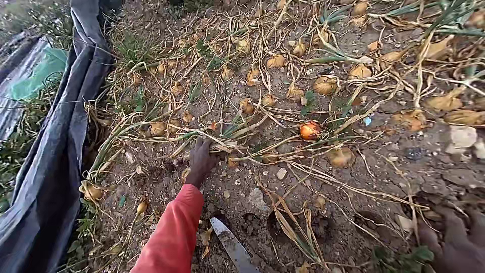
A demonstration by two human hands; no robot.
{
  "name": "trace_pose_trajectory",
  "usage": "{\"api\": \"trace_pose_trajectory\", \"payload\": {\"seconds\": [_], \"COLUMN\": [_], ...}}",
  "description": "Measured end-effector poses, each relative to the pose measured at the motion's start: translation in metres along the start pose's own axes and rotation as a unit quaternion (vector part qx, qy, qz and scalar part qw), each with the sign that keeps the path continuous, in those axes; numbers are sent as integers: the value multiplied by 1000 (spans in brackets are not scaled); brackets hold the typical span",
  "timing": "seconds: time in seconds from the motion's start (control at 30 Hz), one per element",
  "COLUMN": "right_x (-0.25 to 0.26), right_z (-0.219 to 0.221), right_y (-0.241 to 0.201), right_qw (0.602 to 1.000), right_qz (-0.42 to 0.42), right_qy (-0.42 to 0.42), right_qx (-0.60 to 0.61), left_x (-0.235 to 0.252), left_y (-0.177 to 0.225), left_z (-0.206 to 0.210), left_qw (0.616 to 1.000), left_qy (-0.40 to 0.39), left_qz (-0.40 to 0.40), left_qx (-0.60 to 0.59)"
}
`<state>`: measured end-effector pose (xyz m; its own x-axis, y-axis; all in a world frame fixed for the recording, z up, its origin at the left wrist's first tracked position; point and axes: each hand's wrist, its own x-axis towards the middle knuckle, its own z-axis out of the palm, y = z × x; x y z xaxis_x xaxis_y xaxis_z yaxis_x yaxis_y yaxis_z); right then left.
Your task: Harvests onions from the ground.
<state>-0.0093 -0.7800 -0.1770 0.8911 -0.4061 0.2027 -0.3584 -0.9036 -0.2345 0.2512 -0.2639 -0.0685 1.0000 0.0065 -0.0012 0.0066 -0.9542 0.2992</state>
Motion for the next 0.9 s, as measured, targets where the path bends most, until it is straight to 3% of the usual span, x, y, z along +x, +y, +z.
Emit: {"api": "trace_pose_trajectory", "payload": {"seconds": [0.1,0.23,0.37,0.5,0.57,0.6,0.67,0.73,0.8,0.9], "right_x": [-3,-6,-6,-7,-5,-3,-6,-5,-5,-4], "right_z": [10,15,16,19,14,14,13,11,10,11], "right_y": [8,10,11,9,7,8,6,5,3,1], "right_qw": [1000,1000,999,998,998,998,999,999,999,998], "right_qz": [-9,-1,-6,-16,-18,-17,-11,-9,-8,-16], "right_qy": [15,22,32,55,56,56,46,36,33,51], "right_qx": [11,21,12,-5,-15,-21,-24,-28,-29,-28], "left_x": [-4,14,15,-10,-27,-42,-63,-58,-42,-19], "left_y": [-4,-12,-3,4,17,27,45,59,84,96], "left_z": [-3,14,10,0,-10,-19,-29,-20,-9,5], "left_qw": [988,905,864,830,852,886,959,997,994,976], "left_qy": [32,147,163,199,211,191,129,23,-99,-165], "left_qz": [-53,-122,-204,-204,-192,-159,-65,5,27,112], "left_qx": [-142,-381,-431,-479,-439,-392,-243,-79,46,81]}}
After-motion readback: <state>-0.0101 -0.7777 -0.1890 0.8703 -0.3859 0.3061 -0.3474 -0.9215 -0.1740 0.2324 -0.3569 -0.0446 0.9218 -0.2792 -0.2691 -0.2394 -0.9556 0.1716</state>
